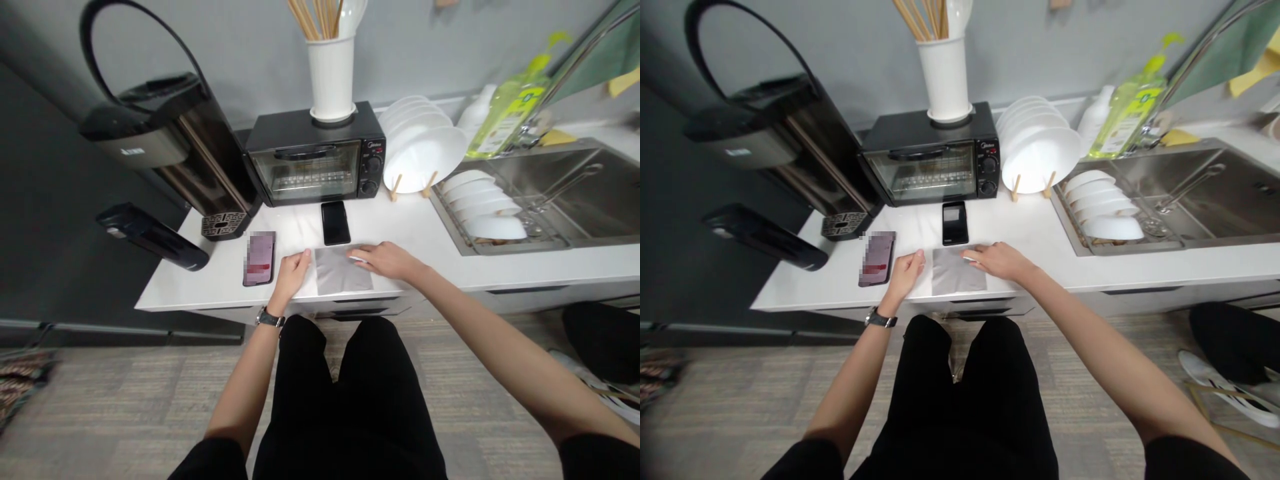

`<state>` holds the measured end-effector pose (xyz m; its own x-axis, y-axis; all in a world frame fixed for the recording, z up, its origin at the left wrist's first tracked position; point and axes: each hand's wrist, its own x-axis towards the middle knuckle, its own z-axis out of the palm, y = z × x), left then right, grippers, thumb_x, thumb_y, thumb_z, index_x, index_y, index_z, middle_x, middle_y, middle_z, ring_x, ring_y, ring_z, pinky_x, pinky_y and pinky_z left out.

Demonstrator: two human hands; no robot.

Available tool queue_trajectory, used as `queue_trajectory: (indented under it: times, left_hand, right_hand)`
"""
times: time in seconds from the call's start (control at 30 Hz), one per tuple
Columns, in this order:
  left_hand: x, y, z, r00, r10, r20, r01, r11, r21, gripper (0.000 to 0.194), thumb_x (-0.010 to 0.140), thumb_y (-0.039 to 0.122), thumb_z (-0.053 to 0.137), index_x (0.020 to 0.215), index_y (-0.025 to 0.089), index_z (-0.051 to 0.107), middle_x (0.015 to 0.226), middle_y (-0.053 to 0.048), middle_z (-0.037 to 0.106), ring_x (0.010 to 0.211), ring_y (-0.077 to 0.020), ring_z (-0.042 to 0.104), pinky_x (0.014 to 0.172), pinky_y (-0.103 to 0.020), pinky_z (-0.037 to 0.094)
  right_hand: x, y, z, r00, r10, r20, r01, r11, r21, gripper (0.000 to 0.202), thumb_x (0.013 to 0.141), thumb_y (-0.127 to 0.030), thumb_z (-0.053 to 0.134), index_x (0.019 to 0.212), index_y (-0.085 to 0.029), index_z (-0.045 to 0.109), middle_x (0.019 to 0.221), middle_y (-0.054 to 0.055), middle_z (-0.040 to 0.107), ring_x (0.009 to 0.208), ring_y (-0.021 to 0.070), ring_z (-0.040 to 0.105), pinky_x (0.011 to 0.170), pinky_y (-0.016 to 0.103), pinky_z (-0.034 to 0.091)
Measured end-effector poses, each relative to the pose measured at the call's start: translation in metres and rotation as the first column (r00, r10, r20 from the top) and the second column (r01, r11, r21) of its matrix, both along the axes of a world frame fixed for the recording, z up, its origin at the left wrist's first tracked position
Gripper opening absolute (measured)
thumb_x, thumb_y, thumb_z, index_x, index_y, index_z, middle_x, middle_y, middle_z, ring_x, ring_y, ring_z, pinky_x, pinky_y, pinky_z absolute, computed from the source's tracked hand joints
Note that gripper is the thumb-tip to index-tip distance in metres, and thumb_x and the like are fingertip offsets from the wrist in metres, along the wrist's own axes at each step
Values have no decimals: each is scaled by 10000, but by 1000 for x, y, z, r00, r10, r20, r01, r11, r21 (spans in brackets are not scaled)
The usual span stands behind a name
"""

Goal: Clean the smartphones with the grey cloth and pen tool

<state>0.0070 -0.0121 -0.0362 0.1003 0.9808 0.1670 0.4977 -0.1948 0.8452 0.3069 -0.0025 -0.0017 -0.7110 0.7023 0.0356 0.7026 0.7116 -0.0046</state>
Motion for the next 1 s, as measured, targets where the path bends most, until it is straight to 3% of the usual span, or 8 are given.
queue_trajectory:
  times: [0.1, 0.27, 0.47, 0.7, 1.0]
  left_hand:
    - [0, 0, -1, 1000, -1, 15, 1, 1000, -4, 631, 997, 711, 407, 592, 227, 418, 550, 26, 405, 552, -132, 389, 554, -283, 313]
    - [0, 1, -2, 999, -1, 33, 1, 1000, -11, 638, 993, 720, 417, 599, 220, 451, 550, 25, 431, 554, -131, 402, 555, -279, 317]
    - [0, 1, -1, 998, 1, 57, 0, 1000, -19, 651, 983, 747, 417, 603, 220, 458, 555, 29, 426, 549, -128, 402, 548, -274, 317]
    - [0, 1, -1, 997, 1, 78, 1, 1000, -22, 667, 974, 765, 424, 593, 218, 459, 555, 27, 436, 539, -123, 405, 538, -272, 318]
    - [0, 3, -1, 997, 4, 80, -1, 999, -37, 664, 980, 773, 392, 611, 224, 443, 559, 32, 412, 538, -123, 385, 533, -275, 312]
  right_hand:
    - [4, -5, 0, 998, -31, -60, 31, 999, 6, 474, 1138, -465, 333, 1572, -315, 453, 1340, 104, 733, 814, 216, 741, 717, 312, 454]
    - [5, -7, 0, 991, -3, -136, -1, 1000, -26, 431, 1143, -463, 327, 1448, -275, 567, 1332, 93, 748, 947, 224, 759, 801, 318, 509]
    - [5, -7, -6, 989, -14, -150, 10, 1000, -23, 434, 1138, -452, 352, 1484, -271, 540, 1360, 109, 736, 952, 240, 769, 806, 352, 541]
    - [5, -3, -11, 992, -11, -124, 8, 1000, -23, 431, 1142, -440, 342, 1481, -264, 544, 1368, 112, 726, 942, 241, 767, 786, 341, 527]
    - [7, 1, -12, 994, 54, -98, -55, 998, -11, 416, 1145, -439, 318, 1405, -262, 589, 1189, 87, 774, 817, 205, 733, 714, 306, 459]
